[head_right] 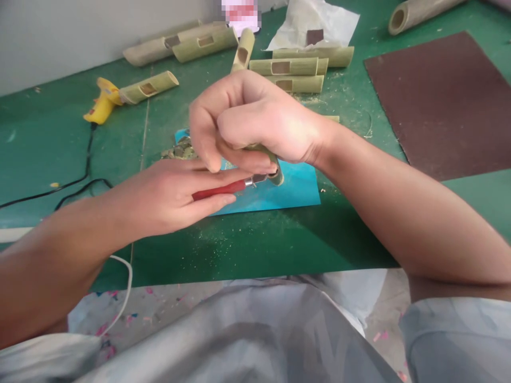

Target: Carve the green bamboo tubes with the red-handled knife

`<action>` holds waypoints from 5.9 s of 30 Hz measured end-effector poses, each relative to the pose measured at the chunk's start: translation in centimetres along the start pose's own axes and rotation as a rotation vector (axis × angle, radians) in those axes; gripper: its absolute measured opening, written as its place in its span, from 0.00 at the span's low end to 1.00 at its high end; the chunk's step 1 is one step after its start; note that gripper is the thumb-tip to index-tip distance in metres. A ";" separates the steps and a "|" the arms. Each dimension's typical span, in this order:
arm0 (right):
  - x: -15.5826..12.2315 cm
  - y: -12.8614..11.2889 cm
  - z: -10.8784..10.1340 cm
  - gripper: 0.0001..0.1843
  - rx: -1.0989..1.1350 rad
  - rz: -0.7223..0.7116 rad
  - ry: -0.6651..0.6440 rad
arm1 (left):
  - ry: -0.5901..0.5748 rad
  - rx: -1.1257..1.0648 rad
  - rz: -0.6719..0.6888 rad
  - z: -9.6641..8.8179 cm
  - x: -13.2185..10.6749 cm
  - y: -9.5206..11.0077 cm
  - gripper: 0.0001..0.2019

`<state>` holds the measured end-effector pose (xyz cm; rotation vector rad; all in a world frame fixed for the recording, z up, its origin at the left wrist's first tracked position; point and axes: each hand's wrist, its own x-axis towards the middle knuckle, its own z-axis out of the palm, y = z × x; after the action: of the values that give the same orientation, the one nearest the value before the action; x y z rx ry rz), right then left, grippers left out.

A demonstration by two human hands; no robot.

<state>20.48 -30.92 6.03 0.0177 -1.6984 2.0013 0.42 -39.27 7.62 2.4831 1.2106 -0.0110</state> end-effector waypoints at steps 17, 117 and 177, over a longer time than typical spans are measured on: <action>0.3 1.0 0.7 0.11 0.004 -0.121 0.129 | 0.253 -0.088 0.025 3.1 0.2 1.6 0.21; 0.2 0.5 4.4 0.11 -0.237 -0.091 0.677 | 0.168 0.087 -0.205 2.3 -1.0 5.0 0.22; 0.6 0.4 5.5 0.15 -0.304 -0.026 0.847 | 0.119 0.097 -0.195 2.7 -0.9 4.6 0.24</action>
<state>18.14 -35.79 7.08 -0.7893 -1.3733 1.3836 3.80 -43.47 6.78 2.4669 1.5318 0.0275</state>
